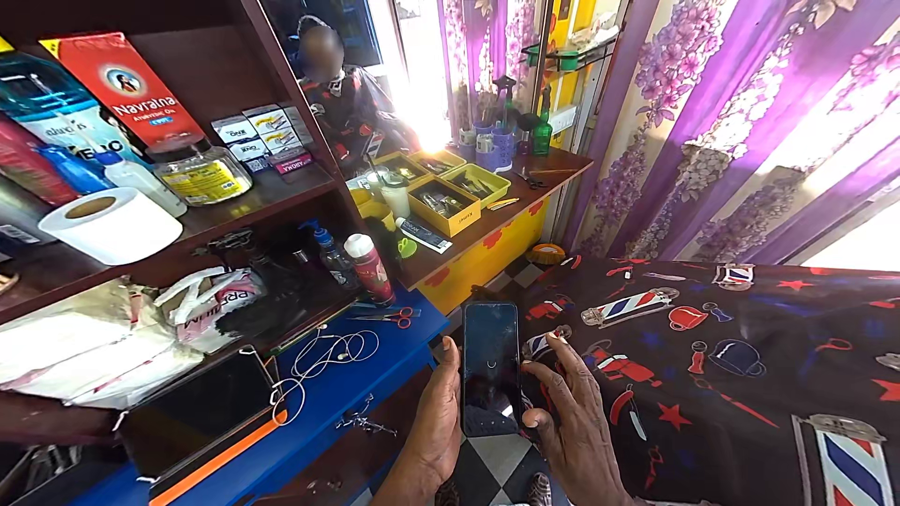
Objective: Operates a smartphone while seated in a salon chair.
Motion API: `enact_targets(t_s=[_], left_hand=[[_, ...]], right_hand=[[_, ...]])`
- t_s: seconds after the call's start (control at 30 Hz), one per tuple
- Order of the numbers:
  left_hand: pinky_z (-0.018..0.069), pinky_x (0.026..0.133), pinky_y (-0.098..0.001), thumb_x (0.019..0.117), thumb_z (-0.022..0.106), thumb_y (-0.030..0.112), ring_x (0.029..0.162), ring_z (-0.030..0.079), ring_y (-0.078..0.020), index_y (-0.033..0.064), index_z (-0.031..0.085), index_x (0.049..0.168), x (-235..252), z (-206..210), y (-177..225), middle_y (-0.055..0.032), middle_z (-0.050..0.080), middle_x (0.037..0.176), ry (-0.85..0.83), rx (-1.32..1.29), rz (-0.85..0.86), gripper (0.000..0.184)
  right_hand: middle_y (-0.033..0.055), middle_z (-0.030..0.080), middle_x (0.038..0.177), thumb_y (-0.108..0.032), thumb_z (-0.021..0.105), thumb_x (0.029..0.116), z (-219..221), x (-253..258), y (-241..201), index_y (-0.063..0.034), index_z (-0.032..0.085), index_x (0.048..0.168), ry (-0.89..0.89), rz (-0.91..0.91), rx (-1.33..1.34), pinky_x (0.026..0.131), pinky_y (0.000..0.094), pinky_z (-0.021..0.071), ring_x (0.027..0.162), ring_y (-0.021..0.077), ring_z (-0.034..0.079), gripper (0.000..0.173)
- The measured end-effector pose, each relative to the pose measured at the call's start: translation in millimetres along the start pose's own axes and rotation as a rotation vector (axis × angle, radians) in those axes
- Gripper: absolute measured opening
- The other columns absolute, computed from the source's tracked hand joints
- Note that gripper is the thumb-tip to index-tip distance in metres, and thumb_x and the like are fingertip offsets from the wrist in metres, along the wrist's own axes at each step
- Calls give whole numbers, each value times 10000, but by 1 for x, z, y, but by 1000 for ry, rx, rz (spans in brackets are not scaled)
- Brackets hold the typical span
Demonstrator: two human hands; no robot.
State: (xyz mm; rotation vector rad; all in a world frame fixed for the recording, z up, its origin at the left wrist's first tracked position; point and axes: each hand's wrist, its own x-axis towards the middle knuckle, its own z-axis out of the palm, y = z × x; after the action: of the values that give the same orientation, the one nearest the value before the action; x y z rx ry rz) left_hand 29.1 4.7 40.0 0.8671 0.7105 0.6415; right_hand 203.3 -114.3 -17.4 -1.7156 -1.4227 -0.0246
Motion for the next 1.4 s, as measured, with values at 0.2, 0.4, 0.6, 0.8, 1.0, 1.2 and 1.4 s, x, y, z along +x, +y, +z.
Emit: enact_targets(t_s=[0.2, 0.4, 0.6, 0.8, 1.0, 1.2, 1.4], left_hand=[[396, 1161, -509, 1083, 165, 547, 1408, 466, -255, 105, 387, 1555, -2, 0, 0, -101, 494, 1524, 6, 6, 4, 684], [405, 1153, -512, 1083, 171, 549, 1405, 469, -262, 99, 395, 1549, -3, -1, -1, -109, 499, 1518, 4, 7, 10, 686], [414, 1144, -518, 1084, 159, 544, 1394, 480, -268, 94, 395, 1547, -6, -1, 0, -117, 502, 1512, -3, -2, 9, 687], [431, 1127, -528, 1083, 158, 548, 1381, 494, -285, 90, 397, 1543, -6, -1, 1, -130, 511, 1501, 2, -14, -2, 692], [421, 1138, -520, 1083, 157, 545, 1391, 484, -275, 92, 389, 1548, -6, 0, 1, -125, 506, 1506, 8, -14, 16, 689], [412, 1146, -514, 1084, 167, 542, 1395, 479, -267, 96, 394, 1547, -3, 3, -1, -115, 508, 1507, 26, 7, 26, 682], [407, 1150, -514, 1081, 167, 552, 1402, 471, -262, 102, 389, 1553, 2, 10, -5, -105, 494, 1523, 29, 9, 35, 689]], right_hand=[[89, 456, 1580, -744, 391, 959, -3, 1, -1, -301, 641, 1354, 25, -14, -2, 1189, 577, 358, 1485, 312, 389, 644], [79, 444, 1591, -751, 376, 958, -1, -2, -1, -305, 630, 1373, 5, -7, -12, 1186, 584, 352, 1486, 311, 386, 660], [84, 455, 1581, -746, 376, 961, -2, -3, -2, -306, 633, 1366, 4, -8, -7, 1181, 574, 362, 1480, 311, 394, 651], [76, 464, 1575, -742, 386, 960, -2, -1, -2, -310, 636, 1359, 14, -22, -6, 1182, 574, 365, 1483, 310, 391, 639], [79, 463, 1575, -738, 395, 961, -2, 0, 2, -304, 633, 1368, 15, -22, 9, 1188, 577, 360, 1487, 311, 387, 641], [74, 464, 1575, -738, 386, 963, -4, 2, 9, -316, 632, 1367, 12, -22, 18, 1192, 571, 357, 1492, 302, 379, 634], [59, 455, 1582, -723, 380, 973, -9, 2, 22, -313, 628, 1373, 7, -8, 28, 1191, 564, 360, 1495, 288, 375, 624]])
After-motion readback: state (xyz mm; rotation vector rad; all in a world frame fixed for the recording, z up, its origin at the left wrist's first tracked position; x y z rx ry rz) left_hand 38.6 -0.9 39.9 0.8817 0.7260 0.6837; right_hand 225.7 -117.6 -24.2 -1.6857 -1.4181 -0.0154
